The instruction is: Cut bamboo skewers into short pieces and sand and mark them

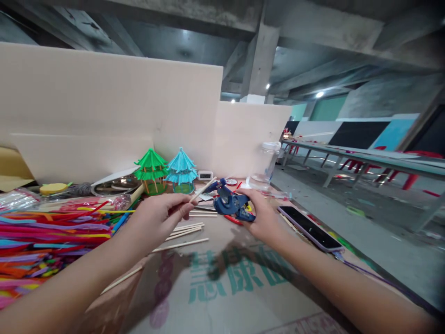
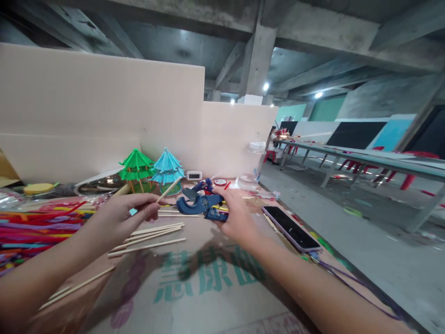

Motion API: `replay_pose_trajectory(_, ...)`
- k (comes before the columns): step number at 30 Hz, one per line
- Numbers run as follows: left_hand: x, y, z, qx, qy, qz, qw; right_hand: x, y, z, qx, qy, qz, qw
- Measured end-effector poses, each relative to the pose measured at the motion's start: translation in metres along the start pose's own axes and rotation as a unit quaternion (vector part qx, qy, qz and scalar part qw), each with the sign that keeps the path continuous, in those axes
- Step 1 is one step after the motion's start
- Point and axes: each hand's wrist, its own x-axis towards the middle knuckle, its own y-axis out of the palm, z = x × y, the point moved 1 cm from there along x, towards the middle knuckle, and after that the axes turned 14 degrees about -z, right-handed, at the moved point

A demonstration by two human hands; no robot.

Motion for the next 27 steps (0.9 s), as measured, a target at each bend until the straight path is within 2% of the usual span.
replay_pose_trajectory(4,-0.003,0.002,-0.002,-0.019,-0.019,0.000,1.000,0.008,-0.007,0.012,-0.049,-0.012,-0.004,0.999)
replay_pose_trajectory(8,-0.005,0.004,-0.001,-0.042,-0.020,-0.001,0.999,0.009,-0.009,0.015,-0.052,-0.014,-0.001,0.999)
replay_pose_trajectory(14,-0.007,0.008,0.011,-0.032,0.015,-0.028,0.999,0.007,-0.011,0.014,-0.033,-0.022,-0.003,0.999)
replay_pose_trajectory(18,-0.009,0.012,0.016,-0.021,0.047,0.014,0.999,0.008,-0.012,0.015,-0.038,-0.041,-0.009,0.998)
replay_pose_trajectory(23,-0.008,0.013,0.006,-0.005,0.095,0.035,0.995,0.010,-0.017,0.018,-0.050,-0.071,-0.004,0.996)
replay_pose_trajectory(27,-0.008,0.011,0.000,-0.015,0.109,0.028,0.994,0.011,-0.018,0.021,-0.049,-0.090,-0.022,0.995)
